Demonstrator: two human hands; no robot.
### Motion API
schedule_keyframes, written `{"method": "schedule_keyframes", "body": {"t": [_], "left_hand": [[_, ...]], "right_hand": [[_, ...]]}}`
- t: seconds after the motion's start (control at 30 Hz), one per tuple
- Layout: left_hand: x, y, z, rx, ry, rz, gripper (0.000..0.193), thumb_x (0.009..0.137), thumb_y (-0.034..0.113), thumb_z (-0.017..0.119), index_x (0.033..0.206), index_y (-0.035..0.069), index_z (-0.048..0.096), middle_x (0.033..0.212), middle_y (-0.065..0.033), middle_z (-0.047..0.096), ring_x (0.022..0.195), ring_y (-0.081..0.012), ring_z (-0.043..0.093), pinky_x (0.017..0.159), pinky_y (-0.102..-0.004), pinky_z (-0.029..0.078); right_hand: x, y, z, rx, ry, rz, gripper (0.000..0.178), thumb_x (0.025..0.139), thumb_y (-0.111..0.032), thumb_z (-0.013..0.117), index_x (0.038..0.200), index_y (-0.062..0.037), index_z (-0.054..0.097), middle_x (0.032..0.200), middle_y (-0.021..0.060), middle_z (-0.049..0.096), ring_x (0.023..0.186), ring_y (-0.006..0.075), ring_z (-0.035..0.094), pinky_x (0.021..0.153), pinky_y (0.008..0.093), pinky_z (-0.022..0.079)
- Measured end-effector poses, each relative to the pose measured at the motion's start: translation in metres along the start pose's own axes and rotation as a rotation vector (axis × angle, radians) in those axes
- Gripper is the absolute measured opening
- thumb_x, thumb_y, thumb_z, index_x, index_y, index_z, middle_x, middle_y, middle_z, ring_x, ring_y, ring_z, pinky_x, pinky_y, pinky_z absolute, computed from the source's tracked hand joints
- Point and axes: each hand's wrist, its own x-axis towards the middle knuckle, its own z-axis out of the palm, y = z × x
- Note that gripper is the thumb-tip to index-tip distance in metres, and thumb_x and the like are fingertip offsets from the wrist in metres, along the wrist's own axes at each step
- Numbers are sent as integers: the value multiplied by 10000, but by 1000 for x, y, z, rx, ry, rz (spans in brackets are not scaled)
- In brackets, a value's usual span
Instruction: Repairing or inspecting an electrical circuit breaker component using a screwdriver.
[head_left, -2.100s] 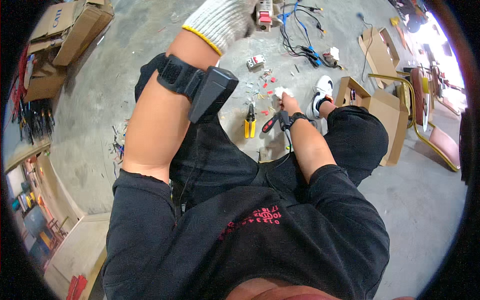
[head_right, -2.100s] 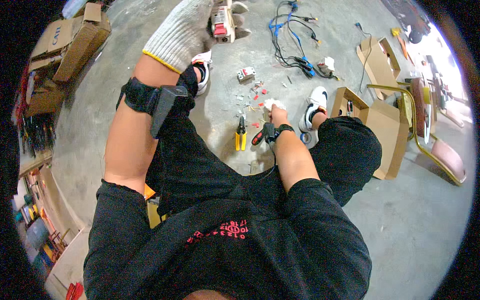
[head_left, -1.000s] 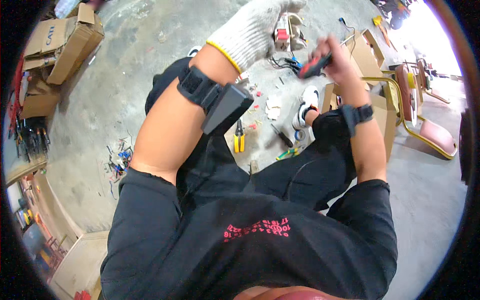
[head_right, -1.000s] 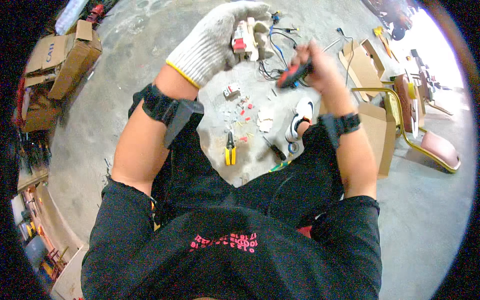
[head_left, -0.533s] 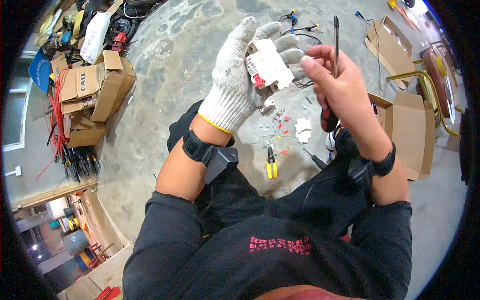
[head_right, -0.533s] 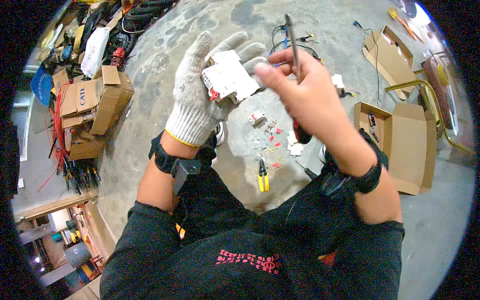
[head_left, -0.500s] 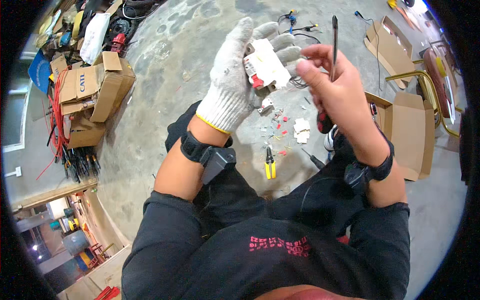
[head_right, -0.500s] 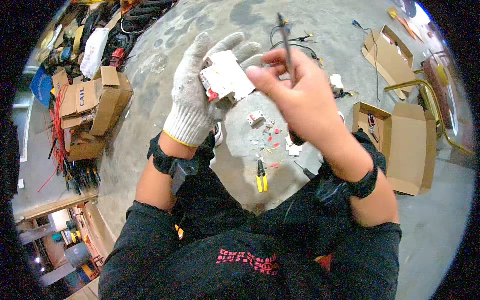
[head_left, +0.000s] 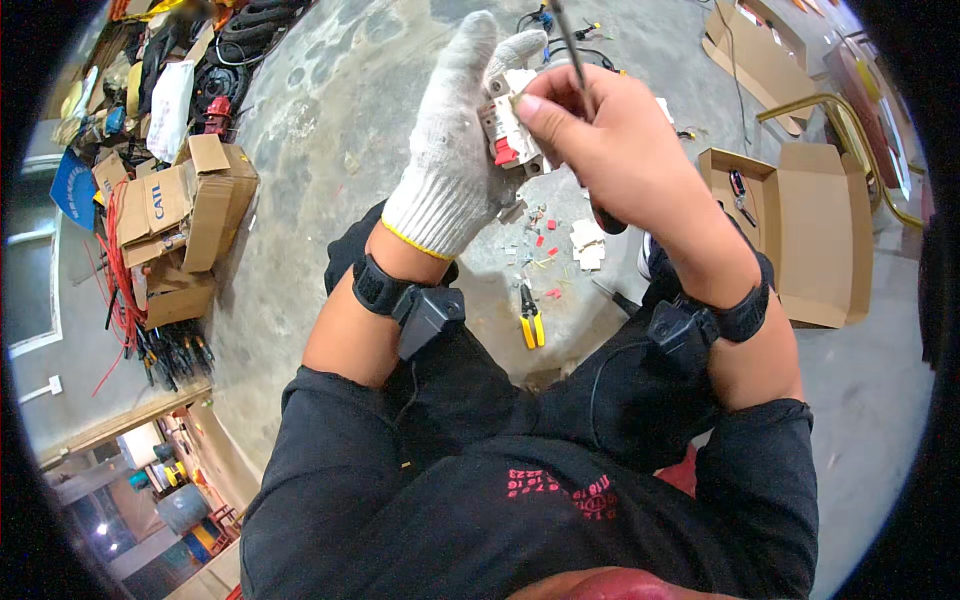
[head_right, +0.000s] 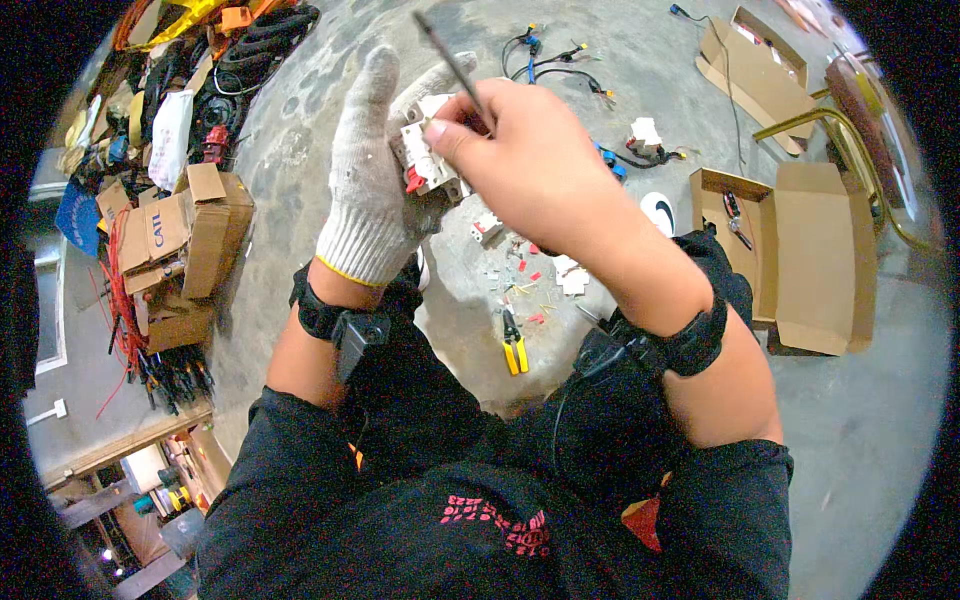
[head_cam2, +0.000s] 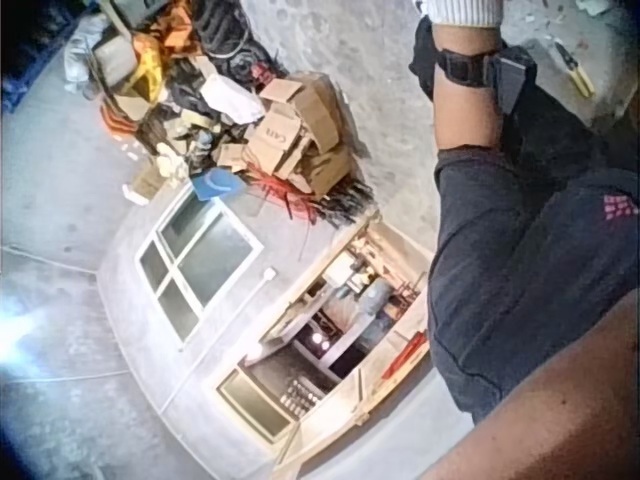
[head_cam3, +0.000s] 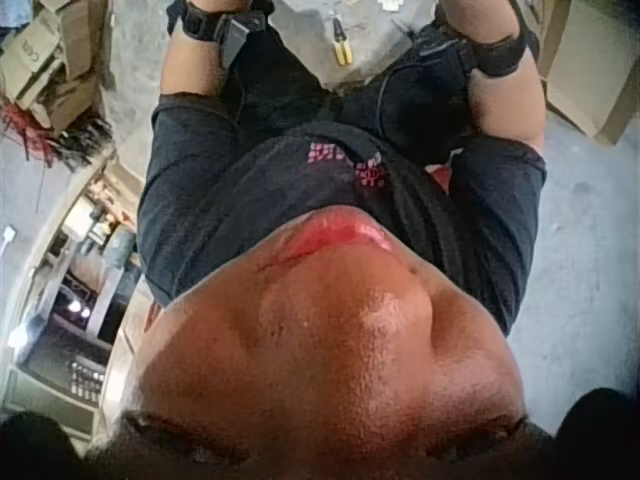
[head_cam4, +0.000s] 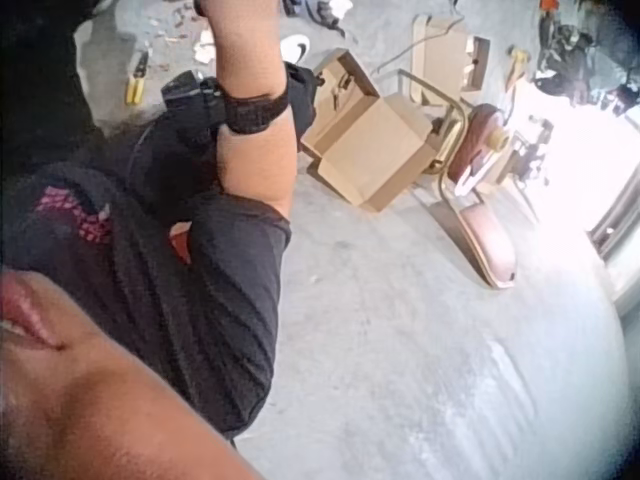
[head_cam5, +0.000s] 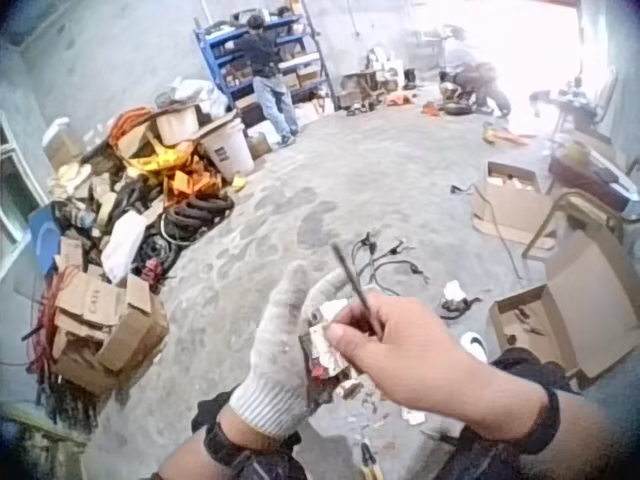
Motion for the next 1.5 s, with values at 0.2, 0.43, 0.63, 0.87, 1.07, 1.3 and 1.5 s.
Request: {"method": "schedule_keyframes", "body": {"t": [0.2, 0.43, 0.63, 0.87, 1.07, 1.3, 1.5], "left_hand": [[-12, -6, -12, 252, -94, -1, 597, 935, 622, 482, 1175, 95, 627, 863, -55, 697, 682, -134, 657, 568, -267, 517], [-13, -9, -19, 187, -85, -81, 587, 982, 586, 405, 1239, 87, 577, 905, -54, 695, 683, -126, 664, 554, -254, 540], [-19, -9, -17, 138, -58, -72, 625, 956, 605, 420, 1084, 22, 607, 878, -85, 716, 666, -194, 702, 544, -296, 585], [-18, -6, -25, 136, -119, -49, 646, 981, 569, 398, 1297, 20, 527, 1011, -127, 692, 790, -214, 701, 657, -330, 592], [-18, -5, -26, 19, -86, -60, 690, 977, 559, 403, 1323, -31, 493, 1146, -198, 649, 931, -309, 693, 761, -402, 600], [-17, -6, -45, 83, 3, -21, 658, 994, 536, 374, 1296, -30, 520, 1126, -181, 654, 930, -273, 688, 772, -399, 595], [-18, 3, -51, 187, -32, -5, 666, 996, 560, 323, 1283, 2, 547, 949, -113, 681, 778, -223, 682, 656, -353, 589]], "right_hand": [[-13, 2, -17, 360, -154, 251, 246, 939, -246, 628, 982, -7, 664, 631, -36, 526, 533, 39, 463, 493, 212, 384], [-33, 8, -12, 416, -167, 198, 262, 939, -177, 627, 1129, 2, 648, 708, -40, 539, 589, 39, 471, 539, 206, 401], [-34, 10, -13, 548, -205, 128, 355, 936, -133, 624, 1276, -32, 605, 790, -58, 517, 642, 36, 474, 576, 199, 407], [-28, 9, -8, 509, -111, 172, 243, 932, -229, 663, 1077, -33, 653, 832, -27, 608, 643, 41, 491, 593, 200, 425], [-18, 21, -8, 486, -4, 262, 288, 933, -329, 669, 814, -73, 610, 628, -47, 511, 559, 41, 462, 532, 210, 396], [-23, 14, 1, 368, -54, 210, 271, 958, -308, 632, 941, -38, 623, 773, -28, 550, 600, 37, 471, 544, 194, 404], [-27, 10, 6, 228, -142, 164, 256, 954, -252, 635, 1051, -16, 656, 780, 6, 627, 636, 47, 545, 564, 208, 429]]}}
